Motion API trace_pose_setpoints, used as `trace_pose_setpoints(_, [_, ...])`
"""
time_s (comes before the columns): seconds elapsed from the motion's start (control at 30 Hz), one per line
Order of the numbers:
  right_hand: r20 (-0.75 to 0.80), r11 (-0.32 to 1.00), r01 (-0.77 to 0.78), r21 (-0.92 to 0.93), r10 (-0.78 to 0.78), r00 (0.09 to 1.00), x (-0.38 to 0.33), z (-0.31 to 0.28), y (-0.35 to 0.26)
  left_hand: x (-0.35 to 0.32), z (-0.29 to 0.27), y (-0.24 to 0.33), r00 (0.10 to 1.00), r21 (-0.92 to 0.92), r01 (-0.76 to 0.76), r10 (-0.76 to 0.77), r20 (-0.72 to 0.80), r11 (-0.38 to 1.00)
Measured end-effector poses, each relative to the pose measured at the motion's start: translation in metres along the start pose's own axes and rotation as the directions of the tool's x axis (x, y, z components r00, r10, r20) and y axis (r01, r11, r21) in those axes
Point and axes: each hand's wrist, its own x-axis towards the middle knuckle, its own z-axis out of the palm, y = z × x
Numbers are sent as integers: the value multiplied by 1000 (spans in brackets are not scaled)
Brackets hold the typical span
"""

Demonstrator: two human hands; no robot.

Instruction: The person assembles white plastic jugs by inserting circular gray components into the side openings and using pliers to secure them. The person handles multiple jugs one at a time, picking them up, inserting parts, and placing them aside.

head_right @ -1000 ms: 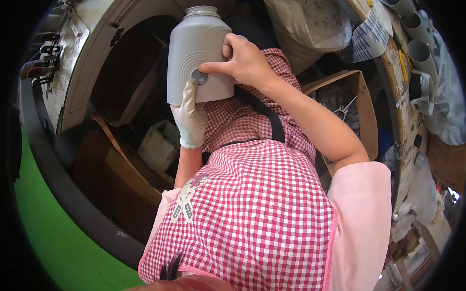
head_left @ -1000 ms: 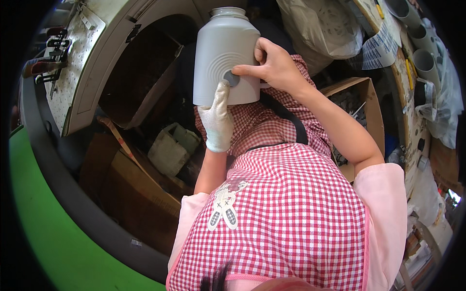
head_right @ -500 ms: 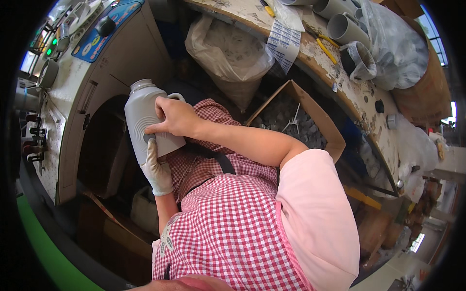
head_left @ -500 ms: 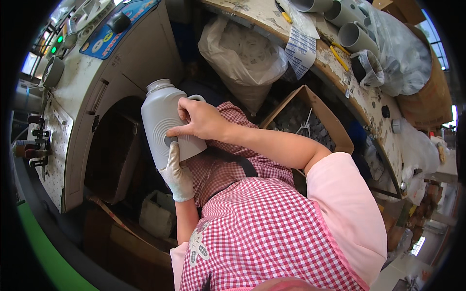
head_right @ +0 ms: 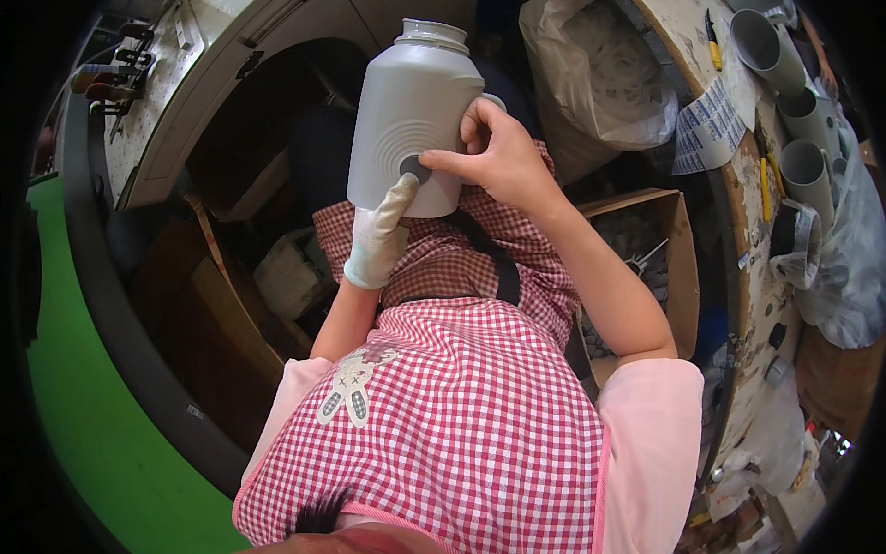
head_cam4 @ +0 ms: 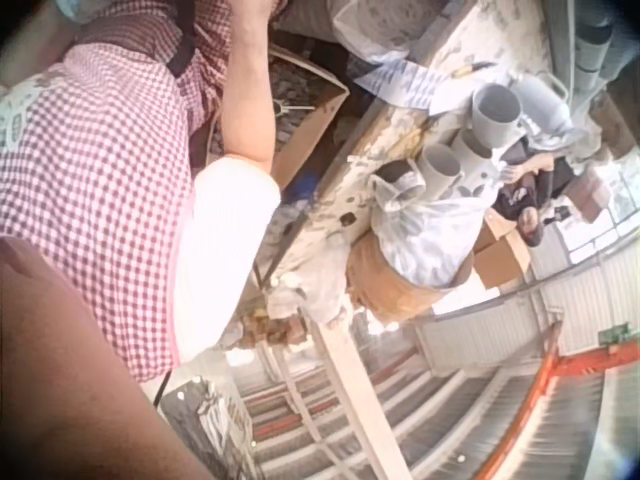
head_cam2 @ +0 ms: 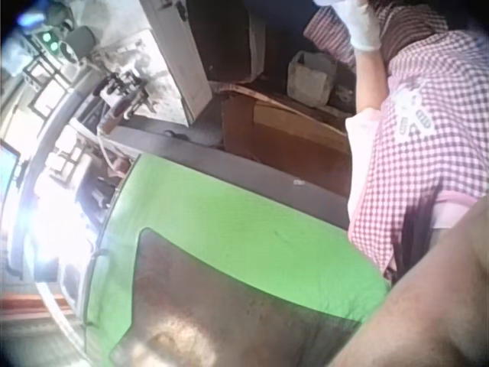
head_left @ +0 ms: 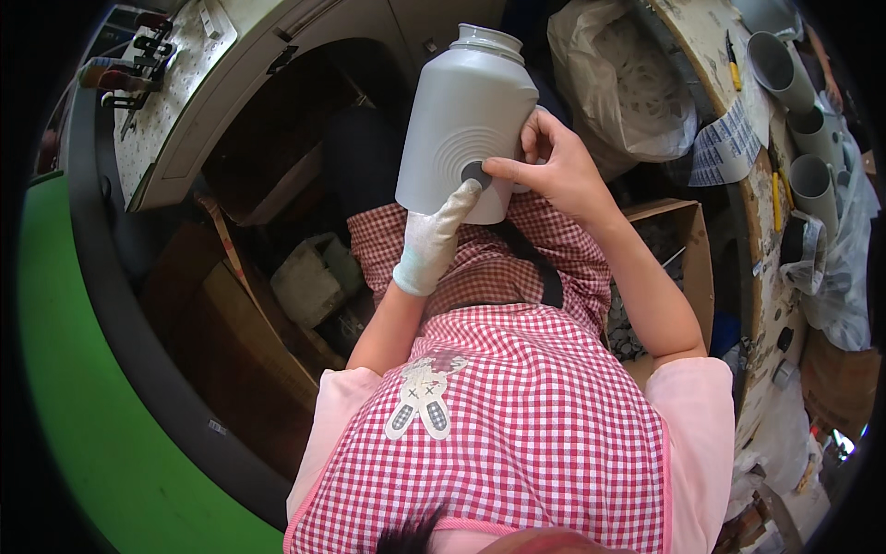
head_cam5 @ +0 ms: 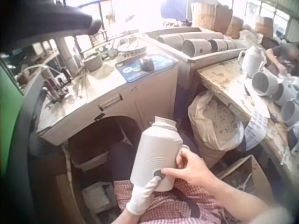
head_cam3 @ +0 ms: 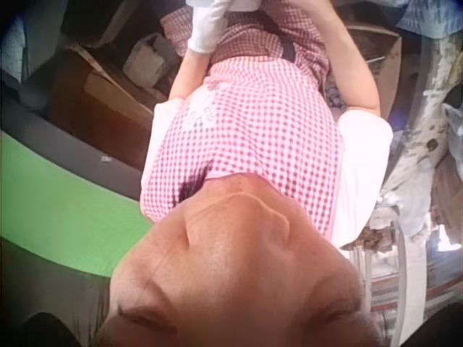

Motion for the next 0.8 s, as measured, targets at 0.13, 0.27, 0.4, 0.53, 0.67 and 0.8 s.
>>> trace_pose_setpoints(0.13, [-53,975,103,-197,-115,992,4,23,0,-6,-9,-2,997,4,-18,18,-73,1000])
trace_pose_setpoints(0.27, [-32,959,130,-252,-143,989,17,40,-2,-14,-31,-16,990,44,-44,49,-133,998])
trace_pose_setpoints(0.4, [108,987,74,-143,-59,992,15,30,-4,-16,-48,-39,992,17,-115,115,-42,993])
trace_pose_setpoints(0.53, [89,991,15,-132,-3,996,10,34,-1,-16,-61,-50,932,531,-346,348,99,774])
trace_pose_setpoints(0.67, [73,994,100,-33,-97,993,20,30,7,-13,-59,-47,917,610,-361,386,96,706])
trace_pose_setpoints(0.8, [-103,956,293,15,-290,951,51,-75,13,-8,-48,-30,939,492,-301,343,4,817])
